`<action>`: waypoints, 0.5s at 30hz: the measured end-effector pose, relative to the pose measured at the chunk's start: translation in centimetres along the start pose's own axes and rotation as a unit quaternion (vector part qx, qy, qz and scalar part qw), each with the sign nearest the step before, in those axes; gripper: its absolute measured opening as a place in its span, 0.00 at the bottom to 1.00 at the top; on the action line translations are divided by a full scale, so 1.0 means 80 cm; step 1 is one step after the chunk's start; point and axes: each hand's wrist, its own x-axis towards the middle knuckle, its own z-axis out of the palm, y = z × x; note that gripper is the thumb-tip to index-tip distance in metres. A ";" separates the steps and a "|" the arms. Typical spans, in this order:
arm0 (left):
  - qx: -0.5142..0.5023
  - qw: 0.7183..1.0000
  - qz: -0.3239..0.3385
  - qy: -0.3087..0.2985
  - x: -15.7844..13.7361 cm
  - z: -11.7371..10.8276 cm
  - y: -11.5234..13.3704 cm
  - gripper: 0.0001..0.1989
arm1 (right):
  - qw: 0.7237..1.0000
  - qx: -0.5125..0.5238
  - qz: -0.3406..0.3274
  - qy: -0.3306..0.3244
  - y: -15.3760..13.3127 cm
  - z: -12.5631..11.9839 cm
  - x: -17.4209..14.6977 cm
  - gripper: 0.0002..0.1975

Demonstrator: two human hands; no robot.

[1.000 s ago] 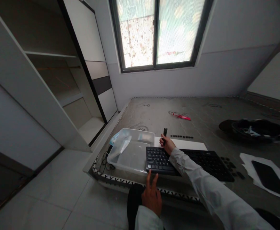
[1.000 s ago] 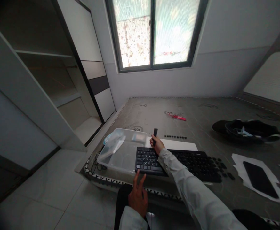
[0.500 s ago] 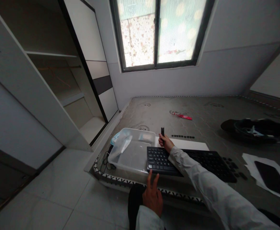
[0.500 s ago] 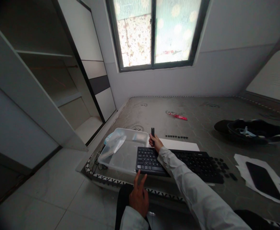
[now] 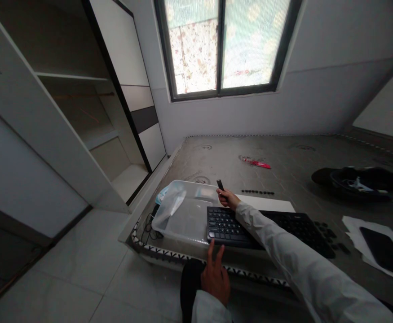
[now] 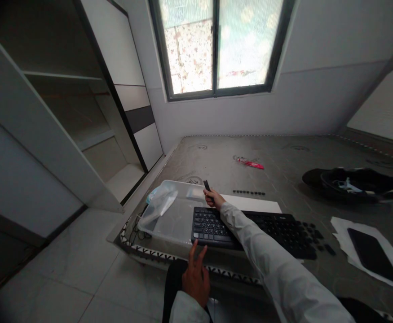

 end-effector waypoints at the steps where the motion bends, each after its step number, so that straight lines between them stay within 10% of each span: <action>1: 0.002 1.000 0.002 0.002 0.000 0.000 0.000 0.35 | 1.000 0.005 -0.005 0.001 0.000 0.001 -0.001 0.22; 15: -0.011 1.000 0.010 0.019 0.000 -0.001 0.002 0.35 | 0.999 -0.027 -0.014 -0.022 -0.004 0.009 -0.007 0.22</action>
